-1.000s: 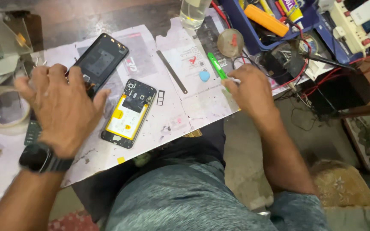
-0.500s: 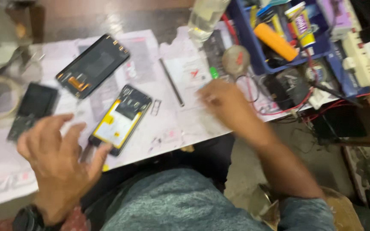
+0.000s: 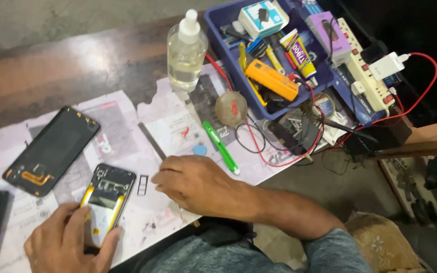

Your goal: The person uses a plastic prying tool to separate the back cover of a smartphone. After opening the device, they remove the SIM card tray using a small metal tool and a green utility knife. The person then places the SIM tray into the empty back cover and sets the components on the workbench.

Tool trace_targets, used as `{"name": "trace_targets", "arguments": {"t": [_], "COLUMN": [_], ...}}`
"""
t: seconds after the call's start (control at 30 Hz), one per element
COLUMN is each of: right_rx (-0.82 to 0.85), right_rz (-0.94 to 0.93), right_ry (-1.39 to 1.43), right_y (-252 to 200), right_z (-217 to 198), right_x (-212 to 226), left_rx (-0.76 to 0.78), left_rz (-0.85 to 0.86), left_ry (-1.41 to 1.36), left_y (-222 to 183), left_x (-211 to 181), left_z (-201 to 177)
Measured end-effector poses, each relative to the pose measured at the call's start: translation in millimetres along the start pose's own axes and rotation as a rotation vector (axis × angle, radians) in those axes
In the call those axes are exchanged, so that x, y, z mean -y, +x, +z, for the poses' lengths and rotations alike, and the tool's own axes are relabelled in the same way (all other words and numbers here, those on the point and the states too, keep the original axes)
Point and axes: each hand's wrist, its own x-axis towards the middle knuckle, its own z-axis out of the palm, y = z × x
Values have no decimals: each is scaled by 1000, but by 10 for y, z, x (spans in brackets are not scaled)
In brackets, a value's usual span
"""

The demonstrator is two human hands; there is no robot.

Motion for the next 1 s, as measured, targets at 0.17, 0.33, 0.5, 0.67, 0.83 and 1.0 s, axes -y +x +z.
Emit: {"name": "trace_targets", "arguments": {"t": [0.17,0.33,0.5,0.67,0.83,1.0], "right_rx": [80,85,42,-58,-239,-380], "right_rz": [152,234,217,220,-35,-257], "right_ry": [-15,-64,-45,166,79,-26], "right_y": [-202,-394,-517,-607,-508,-402], "right_z": [-681,-797,-759,-520,245,544], "right_x": [-75,-138,-109,-52,8,12], "left_rx": [33,-62,46,-39,-117,-89], "left_rz": [-13,81,60,90,141,119], "left_ry": [93,38,7,51,18,-16], "left_y": [-14,-104,-45,-53,-55,-44], "left_x": [186,360,517,355,398,450], "left_z": [179,351,447,331,364,397]}}
